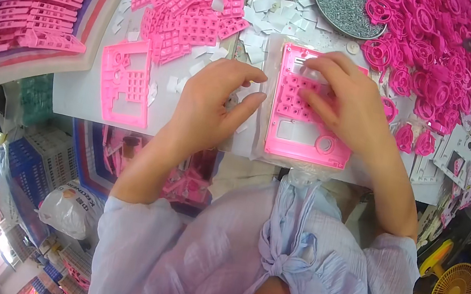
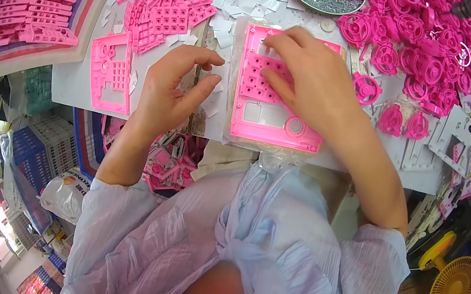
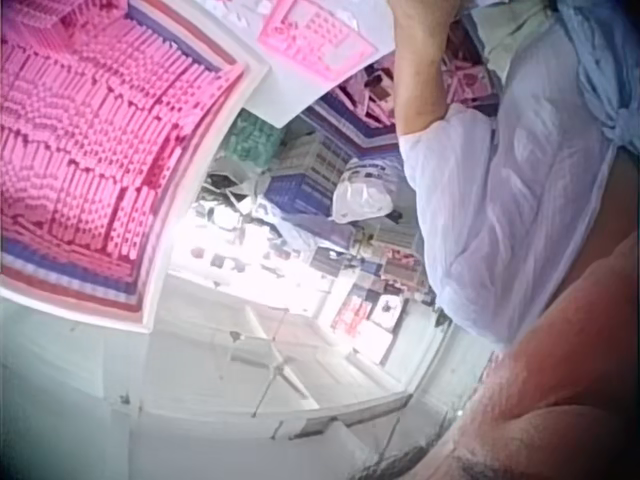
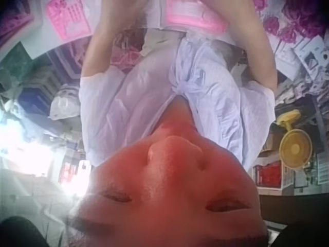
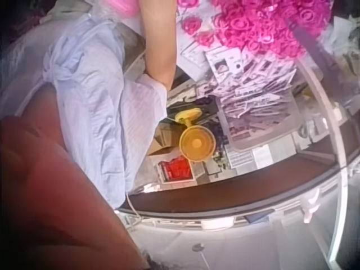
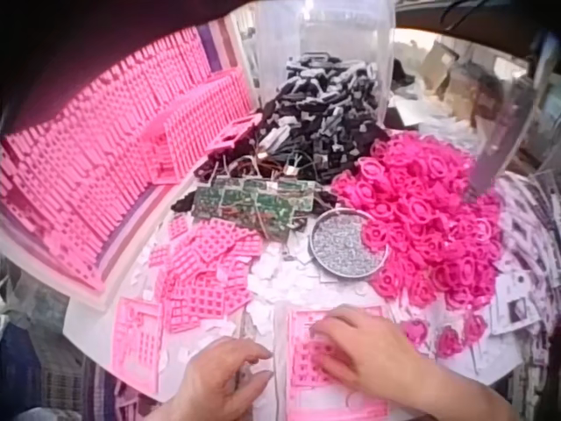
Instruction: Assembling the internal components and housing of a pink electronic toy piggy bank at a workbench.
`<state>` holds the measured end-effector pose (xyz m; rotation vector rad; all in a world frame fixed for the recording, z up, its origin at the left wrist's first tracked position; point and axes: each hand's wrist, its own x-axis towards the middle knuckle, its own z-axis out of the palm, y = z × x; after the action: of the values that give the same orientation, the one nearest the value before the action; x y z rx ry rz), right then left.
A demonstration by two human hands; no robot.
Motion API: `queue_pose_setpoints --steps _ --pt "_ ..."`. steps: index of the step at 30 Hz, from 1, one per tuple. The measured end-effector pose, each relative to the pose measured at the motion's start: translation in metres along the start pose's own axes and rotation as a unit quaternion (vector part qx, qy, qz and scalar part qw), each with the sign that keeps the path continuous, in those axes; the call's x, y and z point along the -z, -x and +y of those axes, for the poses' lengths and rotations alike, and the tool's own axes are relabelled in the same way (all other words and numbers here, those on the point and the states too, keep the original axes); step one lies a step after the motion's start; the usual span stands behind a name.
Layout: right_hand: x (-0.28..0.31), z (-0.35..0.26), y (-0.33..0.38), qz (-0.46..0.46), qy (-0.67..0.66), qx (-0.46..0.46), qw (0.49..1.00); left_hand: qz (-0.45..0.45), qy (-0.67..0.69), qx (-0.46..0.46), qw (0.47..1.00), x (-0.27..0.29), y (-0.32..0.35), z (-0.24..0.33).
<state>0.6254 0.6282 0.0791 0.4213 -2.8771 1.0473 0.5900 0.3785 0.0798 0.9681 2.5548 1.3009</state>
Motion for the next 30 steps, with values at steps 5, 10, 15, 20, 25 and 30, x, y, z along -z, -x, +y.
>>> queue_pose_setpoints --steps 5,10,15,20,25,30 --pt "0.005 -0.010 0.020 -0.032 0.096 0.141 0.985 0.030 -0.019 -0.022 0.999 0.010 -0.002 -0.008" --pt "-0.010 -0.017 0.042 -0.196 0.180 0.127 0.955 0.039 -0.061 -0.063 0.995 0.020 -0.024 -0.012" --pt "-0.013 -0.026 0.041 -0.217 0.199 0.103 0.950 0.110 -0.094 0.011 0.989 0.053 -0.088 -0.046" --pt "-0.008 -0.021 0.040 -0.213 0.191 0.089 0.954 0.245 -0.283 0.173 0.911 0.104 -0.207 -0.138" --pt "-0.009 -0.021 0.039 -0.205 0.162 0.106 0.959 0.087 -0.313 0.299 0.897 0.115 -0.248 -0.194" --pt "-0.009 -0.021 0.040 -0.198 0.165 0.112 0.960 0.147 -0.310 0.179 0.922 0.105 -0.259 -0.191"
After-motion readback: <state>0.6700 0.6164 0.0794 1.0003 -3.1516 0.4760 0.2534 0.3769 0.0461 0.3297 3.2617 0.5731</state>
